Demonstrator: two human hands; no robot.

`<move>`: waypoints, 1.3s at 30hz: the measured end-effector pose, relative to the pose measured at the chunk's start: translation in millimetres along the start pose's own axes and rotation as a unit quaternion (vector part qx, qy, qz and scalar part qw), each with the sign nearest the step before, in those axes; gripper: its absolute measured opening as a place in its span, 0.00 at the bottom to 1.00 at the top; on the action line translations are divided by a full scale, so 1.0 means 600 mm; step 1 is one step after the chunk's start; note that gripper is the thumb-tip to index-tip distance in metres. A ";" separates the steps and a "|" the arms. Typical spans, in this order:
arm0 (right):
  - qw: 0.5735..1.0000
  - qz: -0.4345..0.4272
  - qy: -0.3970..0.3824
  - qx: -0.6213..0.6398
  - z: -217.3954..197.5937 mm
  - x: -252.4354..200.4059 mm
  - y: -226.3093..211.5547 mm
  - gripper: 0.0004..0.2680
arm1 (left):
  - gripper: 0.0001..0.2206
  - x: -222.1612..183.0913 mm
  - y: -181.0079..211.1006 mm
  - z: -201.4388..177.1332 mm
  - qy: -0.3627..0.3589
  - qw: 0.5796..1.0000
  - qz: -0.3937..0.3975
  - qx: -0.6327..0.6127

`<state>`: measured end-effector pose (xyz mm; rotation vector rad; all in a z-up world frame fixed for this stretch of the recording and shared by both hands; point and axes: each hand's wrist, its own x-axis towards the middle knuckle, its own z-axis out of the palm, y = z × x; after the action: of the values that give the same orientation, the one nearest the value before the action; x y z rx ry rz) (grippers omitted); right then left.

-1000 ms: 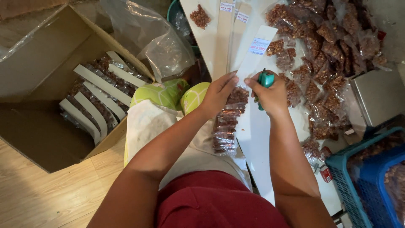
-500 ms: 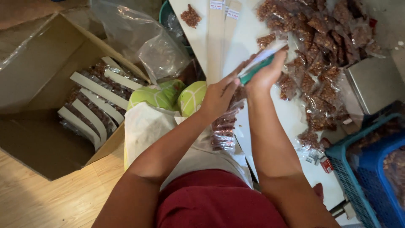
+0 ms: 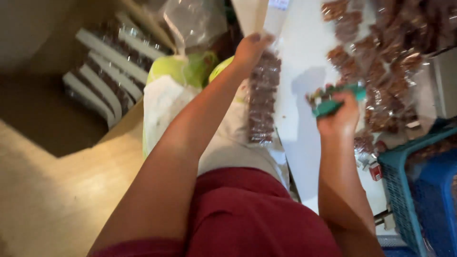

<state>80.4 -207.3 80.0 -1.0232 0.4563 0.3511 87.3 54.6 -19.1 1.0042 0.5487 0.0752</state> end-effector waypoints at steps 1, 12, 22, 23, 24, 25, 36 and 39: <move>0.999 0.014 -0.013 -0.029 -0.004 -0.042 0.005 0.11 | 0.19 0.007 0.003 0.001 0.033 0.997 -0.008 0.069; 0.420 -0.175 -0.339 -0.823 -0.040 -0.194 0.077 0.30 | 0.19 0.025 -0.035 -0.004 0.066 0.995 -0.001 0.078; 0.484 -0.112 -0.268 -0.826 -0.003 -0.160 0.083 0.36 | 0.17 0.018 -0.039 -0.006 0.101 0.985 0.032 0.139; 0.482 -0.115 -0.270 -0.825 -0.003 -0.159 0.084 0.36 | 0.17 0.022 -0.046 -0.008 0.104 0.984 0.035 0.138; 0.493 -0.104 -0.282 -0.817 -0.003 -0.157 0.085 0.35 | 0.23 0.027 -0.052 -0.010 0.102 0.983 0.043 0.145; 0.503 -0.093 -0.294 -0.807 -0.002 -0.154 0.086 0.34 | 0.28 0.033 -0.059 -0.012 0.101 0.982 0.050 0.152; 0.576 -0.124 -0.288 -0.755 0.050 -0.091 0.067 0.34 | 0.19 0.028 -0.047 -0.013 0.095 0.965 0.043 0.239; 0.552 -0.032 -0.270 -0.788 0.070 -0.090 0.056 0.32 | 0.22 0.043 -0.062 -0.015 0.107 0.955 0.012 0.276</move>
<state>26.3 -158.0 102.0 -2.5529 -0.7269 1.0524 98.2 49.1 -63.7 1.5598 0.7786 0.0528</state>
